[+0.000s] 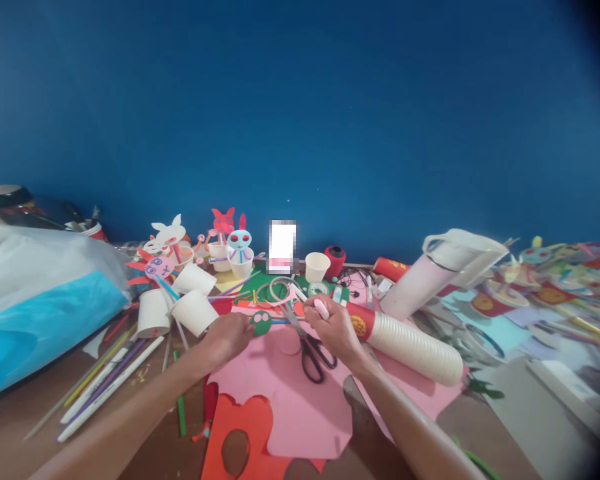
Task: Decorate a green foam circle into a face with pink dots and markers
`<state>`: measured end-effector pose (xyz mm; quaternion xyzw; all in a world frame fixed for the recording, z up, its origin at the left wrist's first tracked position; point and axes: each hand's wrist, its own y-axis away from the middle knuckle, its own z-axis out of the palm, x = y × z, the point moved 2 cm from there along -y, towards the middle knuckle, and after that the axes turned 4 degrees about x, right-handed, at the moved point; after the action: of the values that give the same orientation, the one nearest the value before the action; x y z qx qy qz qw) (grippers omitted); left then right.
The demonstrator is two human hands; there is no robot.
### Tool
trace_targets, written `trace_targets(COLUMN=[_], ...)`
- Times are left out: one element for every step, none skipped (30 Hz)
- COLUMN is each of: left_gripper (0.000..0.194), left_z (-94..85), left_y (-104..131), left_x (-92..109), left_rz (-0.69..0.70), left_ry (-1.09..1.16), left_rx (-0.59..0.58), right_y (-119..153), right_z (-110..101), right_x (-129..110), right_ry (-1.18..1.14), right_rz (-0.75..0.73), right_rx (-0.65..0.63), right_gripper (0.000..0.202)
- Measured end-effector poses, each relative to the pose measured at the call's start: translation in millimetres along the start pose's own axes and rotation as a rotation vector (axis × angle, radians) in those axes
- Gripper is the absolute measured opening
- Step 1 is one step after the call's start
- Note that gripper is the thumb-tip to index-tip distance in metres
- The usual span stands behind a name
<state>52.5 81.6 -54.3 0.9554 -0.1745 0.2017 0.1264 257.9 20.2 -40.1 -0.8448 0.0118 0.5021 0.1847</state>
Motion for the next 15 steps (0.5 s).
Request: trace_targets(left_gripper=[0.033,0.035,0.036,0.037,0.037,0.037,0.037,0.037,0.036,0.034,0.031,0.029,0.029,0.03,0.031], left_z=[-1.2,-2.7,-4.7,-7.2,-10.3,-13.8,-17.5,-20.9,-23.5,-25.0,-25.5,-24.9,-23.7,-22.0,-20.3], left_y=[0.8,1.6,2.5,3.4,4.5,5.6,6.7,7.7,8.4,8.8,8.7,8.3,7.6,6.8,5.9], left_x=[0.2,0.4,0.6,1.0,1.7,3.0,4.8,7.0,9.3,11.4,13.1,14.4,15.3,15.9,16.1], left_rz=[0.004,0.011,0.022,0.038,0.061,0.092,0.126,0.158,0.185,0.189,0.167,0.131,0.087,0.047,0.018], left_ry=[-0.021,-0.05,-0.081,-0.107,-0.118,-0.102,-0.045,0.051,0.186,0.349,0.518,0.68,0.819,0.932,1.017], left_rx=[-0.003,0.002,0.016,0.035,0.067,0.104,0.137,0.156,0.151,0.12,0.078,0.032,-0.009,-0.043,-0.073], right_y=[1.1,2.0,2.8,3.4,3.8,4.1,4.4,4.6,5.0,5.4,6.1,6.8,7.8,8.8,9.9], right_z=[1.0,1.9,2.8,3.5,4.0,4.2,4.0,3.7,3.3,2.9,2.6,2.6,2.8,3.3,3.9], right_x=[-0.3,-0.3,-0.1,0.3,0.5,0.6,0.2,-0.9,-2.5,-4.6,-7.1,-9.6,-12.0,-14.0,-15.5], right_ry=[0.001,0.003,0.01,0.023,0.042,0.065,0.092,0.119,0.147,0.173,0.197,0.218,0.234,0.247,0.259], right_rz=[0.002,0.005,0.008,0.008,0.005,0.001,-0.008,-0.019,-0.032,-0.047,-0.063,-0.079,-0.094,-0.107,-0.121], right_rx=[-0.002,-0.005,-0.006,-0.003,0.003,0.01,0.02,0.026,0.028,0.025,0.018,0.01,-0.002,-0.011,-0.019], right_gripper=[0.015,0.015,0.016,0.016,0.017,0.017,0.018,0.018,0.019,0.018,0.017,0.016,0.015,0.014,0.013])
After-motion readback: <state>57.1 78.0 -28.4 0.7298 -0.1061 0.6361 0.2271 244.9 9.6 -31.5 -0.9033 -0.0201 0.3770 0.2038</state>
